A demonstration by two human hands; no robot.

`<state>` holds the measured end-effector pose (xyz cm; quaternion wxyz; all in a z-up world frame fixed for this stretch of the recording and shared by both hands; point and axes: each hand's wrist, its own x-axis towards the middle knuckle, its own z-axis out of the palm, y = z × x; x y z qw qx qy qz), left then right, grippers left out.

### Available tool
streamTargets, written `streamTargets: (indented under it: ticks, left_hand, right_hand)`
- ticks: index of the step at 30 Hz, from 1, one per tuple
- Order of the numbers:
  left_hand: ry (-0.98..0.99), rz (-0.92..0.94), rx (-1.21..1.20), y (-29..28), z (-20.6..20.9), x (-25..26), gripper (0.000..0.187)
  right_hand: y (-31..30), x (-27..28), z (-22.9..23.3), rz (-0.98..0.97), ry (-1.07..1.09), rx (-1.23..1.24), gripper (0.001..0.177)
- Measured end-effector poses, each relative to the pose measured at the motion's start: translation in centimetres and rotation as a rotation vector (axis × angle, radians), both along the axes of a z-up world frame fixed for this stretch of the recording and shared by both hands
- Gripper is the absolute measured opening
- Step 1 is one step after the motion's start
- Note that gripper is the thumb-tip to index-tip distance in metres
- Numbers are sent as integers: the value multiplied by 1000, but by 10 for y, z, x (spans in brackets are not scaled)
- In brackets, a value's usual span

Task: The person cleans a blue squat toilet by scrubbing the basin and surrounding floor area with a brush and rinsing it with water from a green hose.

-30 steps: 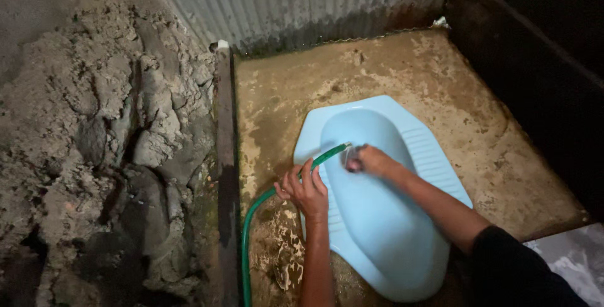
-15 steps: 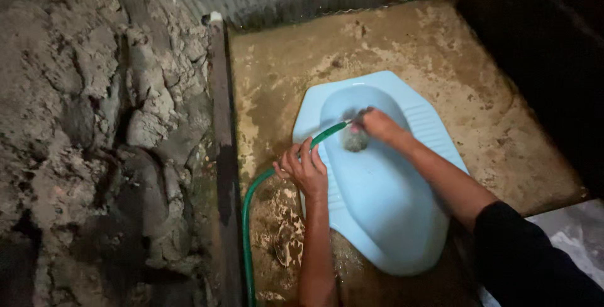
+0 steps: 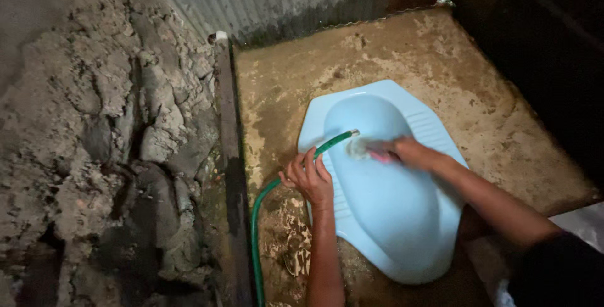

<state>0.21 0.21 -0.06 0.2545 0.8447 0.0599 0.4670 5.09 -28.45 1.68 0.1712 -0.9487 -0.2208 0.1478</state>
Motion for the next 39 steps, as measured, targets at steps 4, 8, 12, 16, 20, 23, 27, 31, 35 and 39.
streamTargets:
  ticks: [4, 8, 12, 16, 20, 23, 27, 31, 35, 39]
  left_hand:
    - [-7, -25, 0, 1, 0, -2, 19]
    - [-24, -49, 37, 1, 2, -3, 21]
    - [18, -90, 138, 1, 25, -12, 20]
    - [62, -291, 142, 6, 73, -42, 21]
    - [351, -317, 129, -4, 130, -75, 21]
    - [500, -294, 194, -26, 155, -89, 18]
    - [499, -283, 261, -34, 175, -88, 13]
    - [637, -306, 225, -17, 195, -81, 15]
    - [650, -338, 191, -18, 212, -84, 16]
    - [588, -381, 238, -21, 226, -92, 14]
  right_hand:
    - [14, -63, -10, 207, -425, 385, 46]
    - [35, -35, -51, -83, -139, -215, 56]
    - [77, -44, -44, -90, -430, 103, 56]
    - [87, -125, -22, -129, -381, 118, 72]
    - [72, -154, -40, -219, -560, -221, 63]
    - [64, -97, -70, -341, -671, -156, 60]
    - [91, -58, -96, -308, -523, 93, 55]
    - [72, -122, -81, -261, -392, -68, 67]
    - [51, -97, -73, -335, -522, -416, 61]
    - [101, -78, -78, -334, -421, -193, 62]
